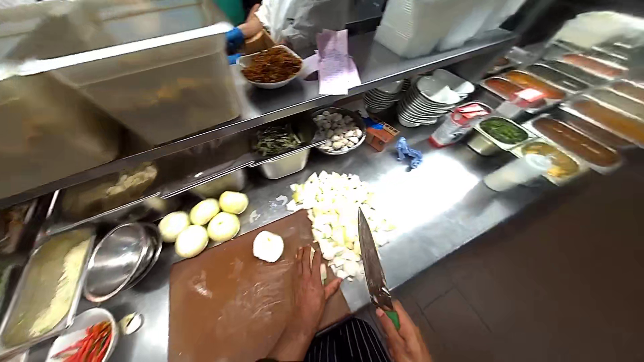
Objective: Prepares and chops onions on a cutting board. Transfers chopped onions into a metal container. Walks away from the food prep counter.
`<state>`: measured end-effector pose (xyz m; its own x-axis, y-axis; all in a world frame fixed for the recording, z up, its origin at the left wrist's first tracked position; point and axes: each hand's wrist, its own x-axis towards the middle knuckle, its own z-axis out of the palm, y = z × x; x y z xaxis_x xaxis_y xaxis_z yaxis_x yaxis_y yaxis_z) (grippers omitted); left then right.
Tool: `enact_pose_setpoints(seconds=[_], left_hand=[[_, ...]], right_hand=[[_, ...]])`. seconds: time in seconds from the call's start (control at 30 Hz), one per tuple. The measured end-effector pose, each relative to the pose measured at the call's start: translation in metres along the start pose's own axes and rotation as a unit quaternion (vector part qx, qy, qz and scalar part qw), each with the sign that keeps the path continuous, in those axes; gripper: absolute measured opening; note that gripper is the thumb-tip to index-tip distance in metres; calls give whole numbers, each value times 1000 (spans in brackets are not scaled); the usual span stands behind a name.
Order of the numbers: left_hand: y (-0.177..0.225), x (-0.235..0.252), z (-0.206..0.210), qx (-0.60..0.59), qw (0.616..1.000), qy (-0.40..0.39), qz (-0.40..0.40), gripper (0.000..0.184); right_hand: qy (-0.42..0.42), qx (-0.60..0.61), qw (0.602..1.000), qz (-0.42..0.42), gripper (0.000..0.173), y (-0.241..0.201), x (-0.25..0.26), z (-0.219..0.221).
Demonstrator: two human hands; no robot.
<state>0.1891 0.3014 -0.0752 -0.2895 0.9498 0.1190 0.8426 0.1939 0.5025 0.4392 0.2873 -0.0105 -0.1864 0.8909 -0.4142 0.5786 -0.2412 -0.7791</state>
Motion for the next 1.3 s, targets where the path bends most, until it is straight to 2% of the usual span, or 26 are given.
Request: enact_pose_setpoints(seconds=[0.1, 0.17, 0.23, 0.3, 0.37, 0.4, 0.43, 0.47, 0.5, 0.6, 0.67, 0.7, 0.73, 0.77, 0.8, 0.83, 0.87, 0.9, 0.93, 1.0, 1.03, 1.1, 1.13, 1.2, 1.3], left_hand=[[28, 47, 25, 7, 999, 34, 2, 97], [38, 66, 24, 10, 1000, 26, 10, 103], [34, 70, 0, 18, 999, 20, 37, 104], [15, 68, -37, 45, 996, 65, 49, 91], [-19, 65, -75, 68, 995, 70, -14, 75], [-39, 64, -90, 80, 995, 32, -50, 77], [-57, 64, -105, 84, 992, -52, -82, 84], [-72, 64, -117, 84, 983, -133, -96, 90], [-84, 64, -125, 75, 977, -179, -90, 90], [-101, 54, -137, 43, 970, -215, -108, 87], [-97, 35, -142, -20, 960, -210, -186, 88], [-93, 23, -145, -93, 945, -199, -242, 84], [-88, 10, -148, -211, 912, -178, -303, 75], [-84, -4, -150, -365, 849, -146, -353, 60], [-78, -16, -150, -511, 761, -120, -381, 51], [-75, -27, -149, -614, 676, -103, -394, 52], [-74, -36, -147, -669, 623, -89, -396, 53], [-73, -43, -146, -685, 605, -70, -399, 52], [-73, -48, -145, -673, 615, -46, -408, 47], [-77, -59, -143, -607, 670, -7, -428, 34], [-81, -65, -143, -552, 709, 7, -439, 31], [-88, -73, -146, -355, 830, 8, -430, 35], [-92, -77, -148, -243, 885, -3, -397, 38], [-100, -84, -149, -108, 952, -8, -287, 40], [-113, -82, -136, -92, 982, -11, -167, 45]], right_hand=[[11, 11, 1000, 27, 37, 16, 0, -10], [9, 15, 999, 30, 37, 23, 6, -14], [-1, 29, 999, 17, 37, 24, 15, -12], [-16, 27, 1000, 4, 38, 19, 24, -13], [-24, 13, 1000, -5, 40, 10, 31, -17], [-29, 13, 999, -14, 40, 5, 35, -18], [-38, 14, 999, -23, 39, 0, 38, -19], [-50, 10, 998, -35, 39, -6, 42, -19], [-66, 2, 997, -46, 38, -12, 46, -18], [-138, -16, 988, -72, 34, -35, 61, -6], [-190, -40, 978, -76, 34, -46, 67, 8], [-222, -57, 970, -74, 35, -51, 70, 17], [-258, -72, 961, -68, 36, -56, 71, 25], [-293, -87, 950, -59, 38, -62, 70, 33], [-322, -104, 939, -55, 39, -68, 67, 41], [-340, -134, 929, -64, 38, -74, 63, 50], [-344, -176, 919, -81, 38, -82, 56, 58], [-338, -222, 909, -100, 37, -92, 48, 66], [-325, -267, 900, -115, 36, -102, 41, 73], [-308, -340, 879, -131, 38, -113, 33, 82], [-304, -361, 871, -139, 38, -114, 32, 83], [-293, -370, 866, -164, 40, -114, 32, 84], [-283, -369, 867, -181, 42, -114, 30, 84], [-273, -361, 869, -202, 45, -121, 21, 85], [-282, -386, 858, -186, 43, -138, 5, 88]])
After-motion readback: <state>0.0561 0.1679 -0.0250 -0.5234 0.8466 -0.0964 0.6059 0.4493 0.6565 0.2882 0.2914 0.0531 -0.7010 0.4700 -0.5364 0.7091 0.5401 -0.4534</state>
